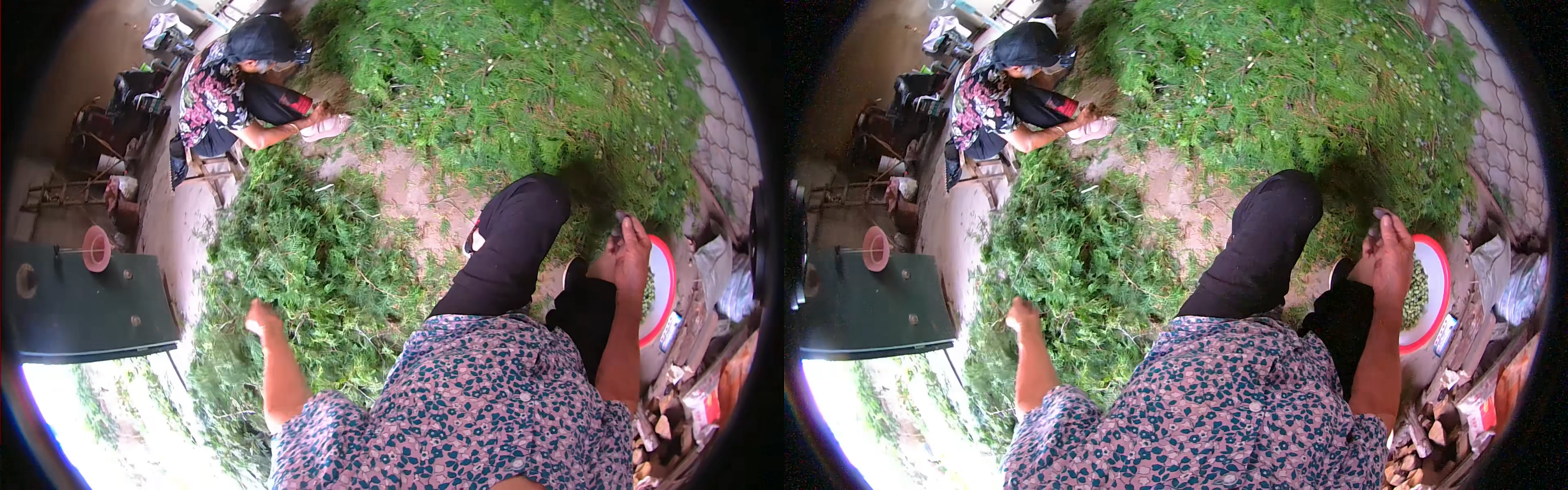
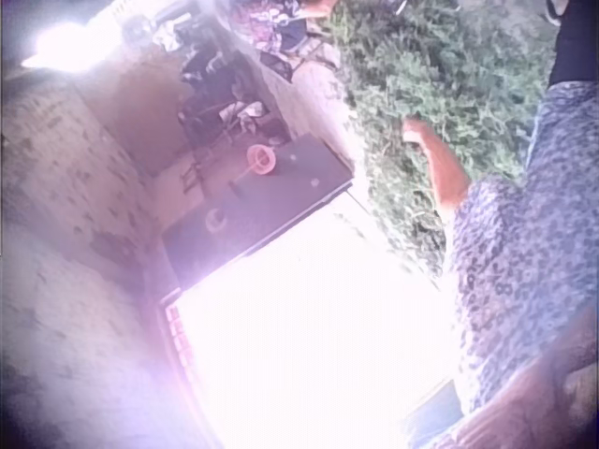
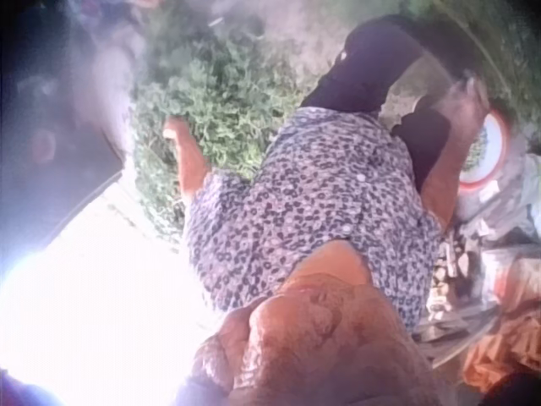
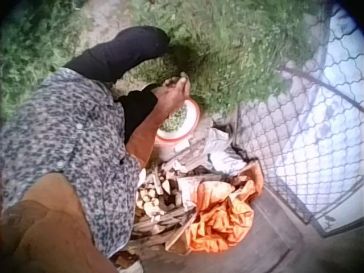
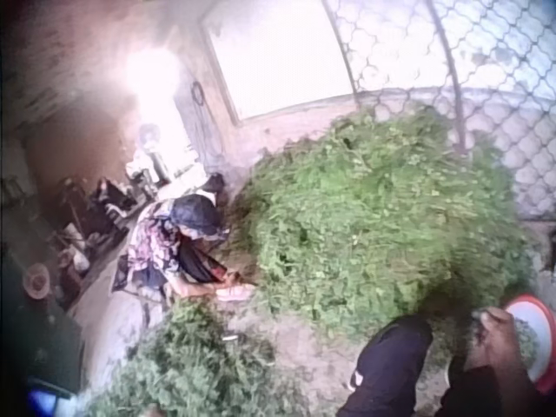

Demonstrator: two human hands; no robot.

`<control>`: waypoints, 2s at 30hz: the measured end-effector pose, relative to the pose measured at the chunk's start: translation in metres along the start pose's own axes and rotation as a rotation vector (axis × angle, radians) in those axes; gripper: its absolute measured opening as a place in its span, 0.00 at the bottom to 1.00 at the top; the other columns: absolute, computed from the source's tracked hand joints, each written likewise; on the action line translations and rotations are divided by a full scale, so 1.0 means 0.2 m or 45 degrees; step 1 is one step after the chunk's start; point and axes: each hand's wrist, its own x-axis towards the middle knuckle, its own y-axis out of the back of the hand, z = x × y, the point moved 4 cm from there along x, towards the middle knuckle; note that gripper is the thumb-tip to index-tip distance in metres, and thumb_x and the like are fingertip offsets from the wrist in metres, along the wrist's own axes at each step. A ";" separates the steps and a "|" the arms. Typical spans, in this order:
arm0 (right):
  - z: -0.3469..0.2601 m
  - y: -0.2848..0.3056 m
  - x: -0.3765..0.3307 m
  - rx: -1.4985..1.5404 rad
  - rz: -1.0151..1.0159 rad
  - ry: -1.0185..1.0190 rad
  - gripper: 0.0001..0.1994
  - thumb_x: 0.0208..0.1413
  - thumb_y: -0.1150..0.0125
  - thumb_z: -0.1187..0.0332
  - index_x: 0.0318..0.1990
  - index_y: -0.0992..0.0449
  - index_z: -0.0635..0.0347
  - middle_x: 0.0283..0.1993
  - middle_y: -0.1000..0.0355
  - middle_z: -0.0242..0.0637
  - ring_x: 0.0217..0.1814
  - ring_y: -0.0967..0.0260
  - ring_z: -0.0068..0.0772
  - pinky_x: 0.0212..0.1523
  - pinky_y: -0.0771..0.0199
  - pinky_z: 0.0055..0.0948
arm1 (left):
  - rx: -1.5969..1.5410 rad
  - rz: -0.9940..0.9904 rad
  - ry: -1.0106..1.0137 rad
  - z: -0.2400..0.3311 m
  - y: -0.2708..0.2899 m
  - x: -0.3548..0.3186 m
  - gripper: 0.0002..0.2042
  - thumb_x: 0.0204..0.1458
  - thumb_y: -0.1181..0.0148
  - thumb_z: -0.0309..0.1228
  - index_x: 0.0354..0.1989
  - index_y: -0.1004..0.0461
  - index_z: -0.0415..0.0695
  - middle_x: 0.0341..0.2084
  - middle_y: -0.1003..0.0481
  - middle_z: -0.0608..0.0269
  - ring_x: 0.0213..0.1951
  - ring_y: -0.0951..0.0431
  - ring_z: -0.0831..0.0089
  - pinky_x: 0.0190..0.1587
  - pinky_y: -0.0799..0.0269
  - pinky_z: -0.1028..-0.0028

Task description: The person picks up a branch from a pile, plucks small green cones from it, and drops them into a red and white bowl. They repeat this process, handling branches one at a time and setting them aside after plucking the cones.

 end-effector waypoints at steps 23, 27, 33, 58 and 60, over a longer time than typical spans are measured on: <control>-0.02 -0.23 -0.05 -0.323 -0.325 -0.034 0.08 0.54 0.49 0.71 0.39 0.30 0.64 0.23 0.37 0.30 0.20 0.41 0.19 0.20 0.41 0.18 | -2.226 -2.153 -0.109 1.49 -0.64 -2.29 0.21 0.54 0.51 0.37 0.07 0.38 0.48 0.04 0.38 0.72 0.07 0.43 0.81 0.32 0.31 0.62; -0.03 -0.23 -0.03 -0.314 -0.331 0.001 0.07 0.54 0.50 0.72 0.39 0.30 0.64 0.24 0.36 0.29 0.20 0.40 0.18 0.21 0.41 0.19 | -1.929 -2.879 0.017 1.58 -0.67 -2.53 0.14 0.48 0.49 0.24 0.11 0.29 0.38 0.04 0.35 0.54 0.06 0.37 0.71 0.41 0.28 0.49; -0.01 -0.20 -0.01 -0.241 -0.363 -0.051 0.08 0.55 0.51 0.72 0.40 0.30 0.63 0.24 0.35 0.29 0.21 0.39 0.17 0.22 0.38 0.16 | -1.854 -2.518 0.248 1.51 -0.67 -2.66 0.14 0.45 0.50 0.17 0.08 0.33 0.34 0.04 0.35 0.55 0.08 0.37 0.74 0.42 0.26 0.54; 0.03 -0.46 0.60 -1.010 -0.812 -0.032 0.07 0.50 0.48 0.71 0.32 0.28 0.66 0.21 0.33 0.33 0.24 0.36 0.21 0.25 0.36 0.23 | 0.083 -2.344 0.138 0.50 -2.33 -2.64 0.09 0.47 0.41 0.31 0.27 0.26 0.36 0.20 0.28 0.64 0.16 0.33 0.80 0.19 0.36 0.81; 0.11 -0.48 0.76 -0.972 -0.693 -0.172 0.08 0.49 0.48 0.71 0.32 0.28 0.67 0.20 0.32 0.35 0.22 0.35 0.23 0.23 0.36 0.24 | 0.135 -2.407 0.093 0.42 -2.35 -2.64 0.09 0.47 0.41 0.31 0.28 0.26 0.36 0.20 0.28 0.65 0.17 0.32 0.81 0.20 0.36 0.81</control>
